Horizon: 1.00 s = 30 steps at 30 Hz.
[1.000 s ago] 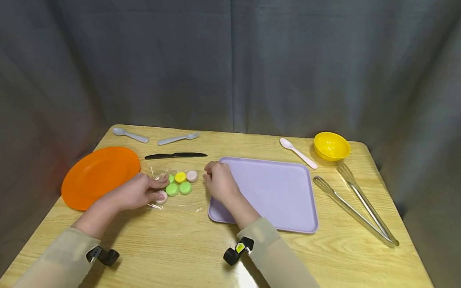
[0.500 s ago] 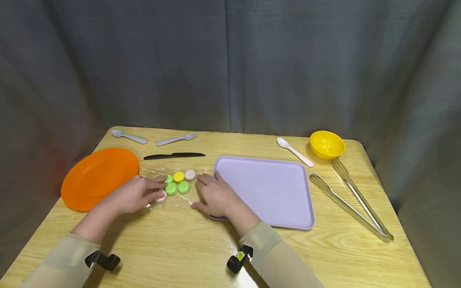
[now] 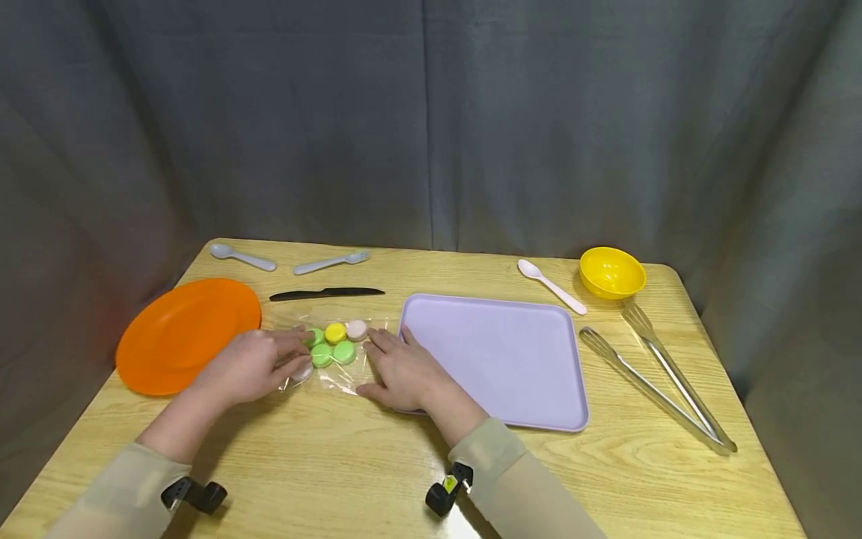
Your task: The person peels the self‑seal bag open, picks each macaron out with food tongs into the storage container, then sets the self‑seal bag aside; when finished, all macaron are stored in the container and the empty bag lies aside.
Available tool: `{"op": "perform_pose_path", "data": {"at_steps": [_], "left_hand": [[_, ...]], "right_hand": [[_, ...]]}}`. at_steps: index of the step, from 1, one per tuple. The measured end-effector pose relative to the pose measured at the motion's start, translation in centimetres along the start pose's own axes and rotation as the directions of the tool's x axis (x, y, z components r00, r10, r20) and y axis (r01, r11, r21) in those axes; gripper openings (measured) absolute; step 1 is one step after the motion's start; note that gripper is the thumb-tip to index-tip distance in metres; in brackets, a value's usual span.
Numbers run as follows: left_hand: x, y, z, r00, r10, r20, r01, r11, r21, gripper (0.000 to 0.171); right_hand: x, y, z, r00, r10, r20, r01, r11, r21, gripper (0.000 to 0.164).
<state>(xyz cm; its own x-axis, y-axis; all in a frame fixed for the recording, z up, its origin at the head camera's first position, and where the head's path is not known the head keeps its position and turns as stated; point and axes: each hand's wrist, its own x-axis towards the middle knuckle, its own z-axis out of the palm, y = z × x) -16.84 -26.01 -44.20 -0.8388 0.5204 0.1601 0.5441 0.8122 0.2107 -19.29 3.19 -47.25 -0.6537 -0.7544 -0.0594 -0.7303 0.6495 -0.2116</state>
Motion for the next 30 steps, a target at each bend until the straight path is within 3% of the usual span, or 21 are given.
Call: {"op": "perform_pose_path", "data": {"at_steps": [2,6,11,18,21,26,30], "left_hand": [[0.2,-0.2,0.0,1.000,-0.027,0.003,0.027,0.999,-0.028,0.036],[0.7,-0.8,0.3,0.997,-0.044,0.071,0.049,0.997,-0.062,0.051],[0.7,-1.6,0.8,0.995,0.003,0.101,0.007,0.995,-0.099,0.045],[-0.1,-2.1,-0.6,0.993,0.022,0.112,-0.011,0.994,-0.105,0.046],[-0.3,-2.3,-0.5,0.992,0.030,0.119,-0.017,0.995,-0.102,0.043],[-0.3,-2.2,0.4,0.999,-0.001,0.037,0.004,0.996,-0.091,0.022],[-0.3,-1.5,0.6,1.000,-0.006,-0.019,0.006,1.000,-0.012,0.005]], "right_hand": [[0.0,0.0,0.0,1.000,0.006,0.001,-0.006,1.000,0.009,0.082],[0.0,0.0,0.1,1.000,0.016,-0.002,-0.016,1.000,0.015,0.082],[-0.2,-0.1,0.2,1.000,0.006,-0.014,-0.006,1.000,0.017,0.081],[-0.1,0.0,0.1,1.000,-0.006,-0.018,0.007,1.000,0.024,0.082],[-0.2,0.0,0.1,1.000,0.000,-0.012,0.001,1.000,0.018,0.082],[-0.1,0.0,0.0,1.000,-0.002,-0.005,0.002,1.000,0.018,0.082],[0.0,0.0,0.1,1.000,0.004,-0.002,-0.004,1.000,0.021,0.082]]}}
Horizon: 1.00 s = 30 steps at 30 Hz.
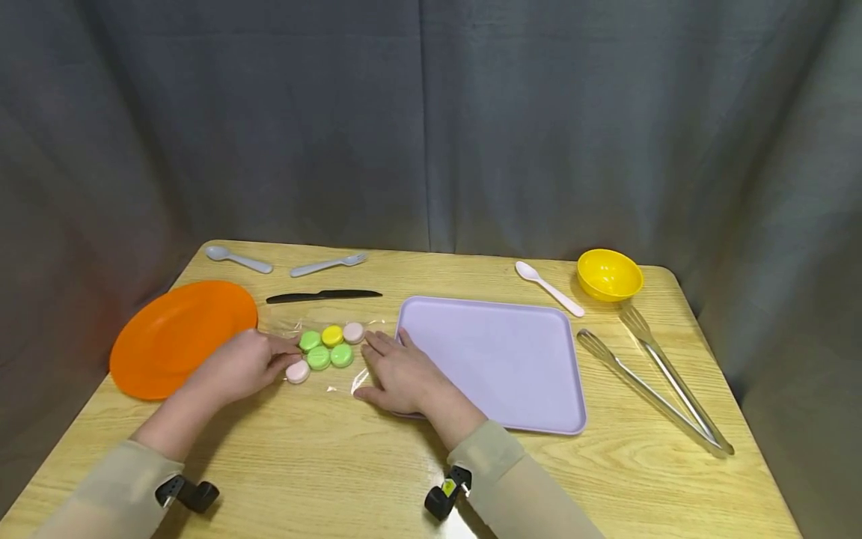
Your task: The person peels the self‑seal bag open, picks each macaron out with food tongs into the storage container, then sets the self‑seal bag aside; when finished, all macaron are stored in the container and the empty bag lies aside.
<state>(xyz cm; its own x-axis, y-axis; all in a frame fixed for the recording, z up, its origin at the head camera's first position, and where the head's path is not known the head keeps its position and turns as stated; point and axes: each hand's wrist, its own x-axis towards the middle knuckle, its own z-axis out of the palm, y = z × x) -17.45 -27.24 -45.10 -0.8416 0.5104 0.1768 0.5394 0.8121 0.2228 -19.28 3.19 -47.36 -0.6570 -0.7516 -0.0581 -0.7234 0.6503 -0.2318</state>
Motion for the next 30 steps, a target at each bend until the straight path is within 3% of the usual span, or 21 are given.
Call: {"op": "perform_pose_path", "data": {"at_steps": [3,6,11,13,16,22,25,30], "left_hand": [[-0.09,0.39,0.00,1.000,-0.010,-0.005,0.011,0.998,0.059,0.005],[-0.31,0.38,0.07,0.999,-0.049,-0.001,0.049,0.995,0.090,0.023],[-0.35,0.34,0.35,0.988,-0.125,0.086,0.124,0.992,0.025,0.054],[-0.23,0.43,0.44,0.986,-0.138,0.091,0.141,0.990,-0.024,0.051],[-0.09,0.47,0.58,0.987,-0.154,0.047,0.158,0.984,-0.078,0.041],[-0.04,0.49,0.75,0.980,-0.196,-0.041,0.193,0.978,-0.077,0.022],[0.02,0.51,0.57,0.983,-0.173,-0.061,0.171,0.985,-0.035,0.013],[0.24,0.49,0.19,0.994,-0.077,-0.075,0.081,0.996,0.046,0.008]], "right_hand": [[0.08,0.00,0.08,1.000,0.004,0.001,-0.004,1.000,0.004,0.082],[0.17,0.04,0.12,1.000,0.002,0.001,-0.002,1.000,0.004,0.082],[0.06,0.18,0.08,1.000,-0.002,-0.011,0.002,1.000,-0.001,0.081],[-0.02,0.19,0.02,1.000,-0.005,-0.015,0.004,1.000,-0.004,0.080],[-0.07,0.15,-0.06,1.000,-0.005,-0.015,0.005,1.000,-0.003,0.080],[-0.02,0.01,0.02,1.000,-0.010,-0.010,0.010,1.000,0.007,0.080],[0.00,-0.02,0.05,1.000,-0.011,-0.008,0.011,1.000,0.008,0.080],[-0.07,-0.02,0.00,1.000,-0.005,-0.008,0.006,1.000,0.002,0.080]]}}
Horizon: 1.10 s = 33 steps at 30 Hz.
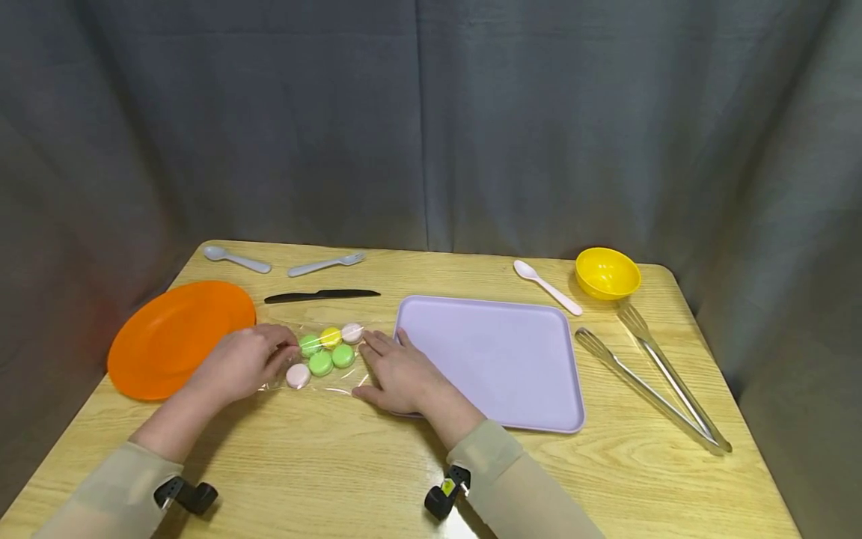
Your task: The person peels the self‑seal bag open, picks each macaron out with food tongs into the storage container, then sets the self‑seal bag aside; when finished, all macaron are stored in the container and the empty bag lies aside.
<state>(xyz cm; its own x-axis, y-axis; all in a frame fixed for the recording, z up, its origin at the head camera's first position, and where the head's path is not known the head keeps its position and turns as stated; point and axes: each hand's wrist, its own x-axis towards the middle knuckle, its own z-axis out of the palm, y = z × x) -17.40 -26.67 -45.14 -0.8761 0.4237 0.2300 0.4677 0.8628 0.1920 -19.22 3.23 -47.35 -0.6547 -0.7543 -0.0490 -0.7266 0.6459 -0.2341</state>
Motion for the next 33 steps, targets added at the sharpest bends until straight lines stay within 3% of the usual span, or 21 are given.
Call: {"op": "perform_pose_path", "data": {"at_steps": [3,5,10,12,17,22,26,33], "left_hand": [[0.1,-0.1,-0.1,0.999,0.049,0.001,-0.049,0.999,0.024,0.009],[0.2,-0.2,-0.2,0.997,0.070,0.022,-0.070,0.997,-0.011,0.008],[0.4,-0.3,0.0,0.988,0.088,0.129,-0.064,0.981,-0.184,0.044],[0.5,-0.4,0.3,0.985,0.091,0.145,-0.056,0.972,-0.228,0.051],[1.0,-0.5,1.0,0.991,0.099,0.090,-0.072,0.959,-0.272,0.036],[1.0,-0.3,1.1,0.992,0.113,0.054,-0.098,0.968,-0.231,0.024],[0.9,0.0,1.0,0.990,0.137,0.026,-0.132,0.981,-0.143,0.024],[0.9,0.2,0.9,0.975,0.210,-0.076,-0.213,0.977,-0.029,0.006]], "right_hand": [[0.0,0.0,0.0,1.000,0.002,0.003,-0.002,1.000,-0.005,0.080],[0.0,0.0,0.0,1.000,0.003,0.007,-0.003,1.000,-0.007,0.080],[0.0,0.1,0.1,1.000,0.007,0.004,-0.007,1.000,0.001,0.080],[0.0,0.1,0.1,1.000,0.011,0.002,-0.011,1.000,0.005,0.080],[0.0,0.2,0.0,1.000,0.018,-0.002,-0.018,1.000,0.009,0.080],[0.1,0.2,0.0,1.000,0.017,0.000,-0.017,1.000,0.009,0.081],[0.1,0.1,0.1,1.000,0.011,-0.004,-0.011,1.000,0.003,0.080],[0.1,0.0,0.1,1.000,0.005,-0.006,-0.005,1.000,0.005,0.079]]}}
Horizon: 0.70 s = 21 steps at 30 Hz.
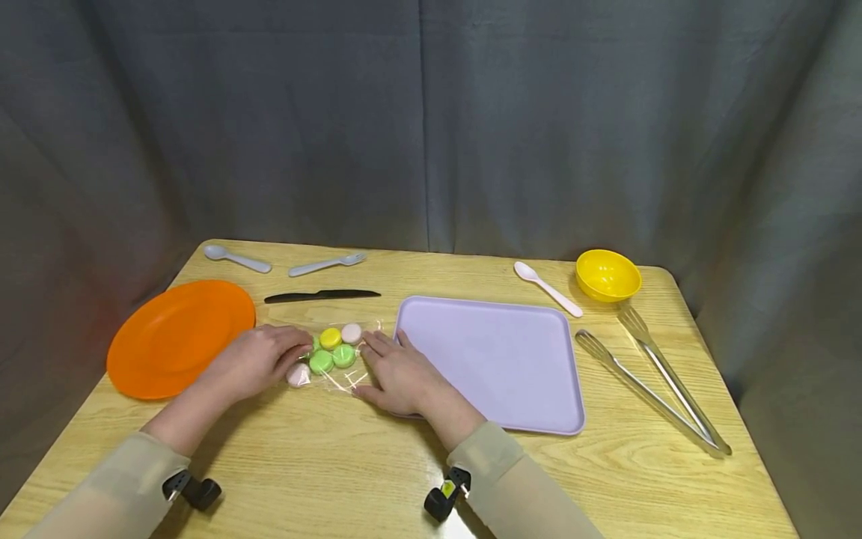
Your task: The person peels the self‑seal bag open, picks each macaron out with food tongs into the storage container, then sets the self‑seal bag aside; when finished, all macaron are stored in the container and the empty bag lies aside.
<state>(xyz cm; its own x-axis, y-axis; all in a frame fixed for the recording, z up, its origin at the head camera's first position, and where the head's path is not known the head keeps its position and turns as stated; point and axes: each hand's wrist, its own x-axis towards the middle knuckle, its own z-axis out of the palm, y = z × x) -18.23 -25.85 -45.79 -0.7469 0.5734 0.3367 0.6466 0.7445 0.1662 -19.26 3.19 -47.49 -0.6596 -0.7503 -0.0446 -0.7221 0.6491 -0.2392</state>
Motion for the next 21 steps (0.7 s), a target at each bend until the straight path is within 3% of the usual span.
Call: {"op": "perform_pose_path", "data": {"at_steps": [5,11,16,21], "left_hand": [[-0.1,0.1,-0.3,0.997,0.029,-0.068,-0.028,0.999,0.028,0.007],[-0.2,0.5,-1.0,0.996,-0.032,-0.081,0.030,0.999,-0.030,0.006],[0.1,0.3,-1.7,0.999,-0.051,-0.016,0.049,0.992,-0.116,0.008],[0.2,0.0,-2.1,0.996,-0.038,0.084,0.053,0.982,-0.184,0.024]], "right_hand": [[0.1,-0.1,-0.1,1.000,0.010,0.009,-0.010,1.000,0.000,0.080],[0.0,0.0,-0.1,1.000,0.006,-0.006,-0.006,1.000,0.014,0.078],[0.0,0.0,-0.1,1.000,0.002,-0.010,-0.001,1.000,0.022,0.078],[0.1,0.1,-0.1,1.000,0.004,-0.006,-0.004,1.000,0.022,0.078]]}}
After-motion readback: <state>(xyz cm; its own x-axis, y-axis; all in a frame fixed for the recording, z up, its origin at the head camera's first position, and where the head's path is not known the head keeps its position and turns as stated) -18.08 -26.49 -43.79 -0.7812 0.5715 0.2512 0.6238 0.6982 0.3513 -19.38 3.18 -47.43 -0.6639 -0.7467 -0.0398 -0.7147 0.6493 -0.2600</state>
